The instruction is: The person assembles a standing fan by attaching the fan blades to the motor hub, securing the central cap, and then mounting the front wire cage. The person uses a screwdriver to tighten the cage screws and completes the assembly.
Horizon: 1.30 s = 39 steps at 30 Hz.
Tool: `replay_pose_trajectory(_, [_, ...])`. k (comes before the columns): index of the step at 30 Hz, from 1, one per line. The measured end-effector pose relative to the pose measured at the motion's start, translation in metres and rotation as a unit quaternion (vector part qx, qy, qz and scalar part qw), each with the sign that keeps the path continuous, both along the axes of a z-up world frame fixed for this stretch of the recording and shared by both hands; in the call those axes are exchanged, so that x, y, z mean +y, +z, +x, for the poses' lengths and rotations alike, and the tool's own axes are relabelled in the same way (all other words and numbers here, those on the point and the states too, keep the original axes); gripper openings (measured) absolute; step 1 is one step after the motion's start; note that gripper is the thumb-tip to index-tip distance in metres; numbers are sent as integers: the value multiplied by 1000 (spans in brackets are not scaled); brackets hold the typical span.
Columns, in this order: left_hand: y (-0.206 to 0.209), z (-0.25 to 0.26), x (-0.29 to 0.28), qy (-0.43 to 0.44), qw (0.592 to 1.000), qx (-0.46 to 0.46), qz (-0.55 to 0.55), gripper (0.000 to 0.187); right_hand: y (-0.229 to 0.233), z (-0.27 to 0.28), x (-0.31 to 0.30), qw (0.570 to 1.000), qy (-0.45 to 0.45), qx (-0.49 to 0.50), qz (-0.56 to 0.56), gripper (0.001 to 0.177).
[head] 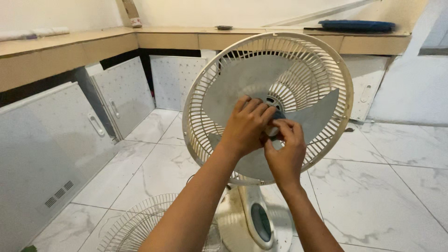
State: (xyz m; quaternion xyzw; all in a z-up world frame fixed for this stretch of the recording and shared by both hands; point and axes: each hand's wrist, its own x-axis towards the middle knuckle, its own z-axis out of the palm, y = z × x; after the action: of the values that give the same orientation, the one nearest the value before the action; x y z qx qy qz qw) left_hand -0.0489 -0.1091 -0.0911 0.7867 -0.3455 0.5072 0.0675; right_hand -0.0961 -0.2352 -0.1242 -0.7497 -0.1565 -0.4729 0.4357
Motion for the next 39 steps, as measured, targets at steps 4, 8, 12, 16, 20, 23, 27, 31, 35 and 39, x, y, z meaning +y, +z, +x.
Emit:
replay_pose_trajectory(4, [3, -2, -6, 22, 999, 20, 17, 57, -10, -11, -3, 995, 29, -27, 87, 53])
replay_pose_trajectory(8, [4, -4, -9, -1, 1000, 18, 4, 63, -16, -18, -14, 997, -27, -76, -4, 44])
replay_pose_trajectory(12, [6, -7, -8, 11, 1000, 26, 10, 67, -8, -18, -21, 994, 70, 10, 78, 56])
replay_pose_trajectory(16, [7, -8, -8, 9, 999, 37, 11, 71, -4, -18, -20, 998, 45, -32, 39, 55])
replay_pose_trajectory(20, [5, -9, -9, 16, 1000, 18, 2, 67, -6, -18, -15, 997, 58, 13, 39, 51])
replay_pose_trajectory(23, [2, -7, -8, 0, 1000, 24, -4, 70, -8, -17, -13, 1000, 17, -15, 18, 48])
replay_pose_trajectory(27, [-4, -7, -8, 3, 999, 17, -35, 72, -11, -15, -8, 999, 33, 19, 12, 54])
replay_pose_trajectory(31, [-7, -8, -8, 6, 999, 13, -51, 75, -16, -18, -7, 999, 25, -43, 3, 54])
replay_pose_trajectory(35, [-8, -14, -6, 2, 998, 31, -63, 83, -13, -21, -10, 1000, 26, -3, 8, 57])
replay_pose_trajectory(39, [-8, -17, -7, -3, 997, 25, -76, 86, -10, -21, -9, 999, 17, -27, 32, 45])
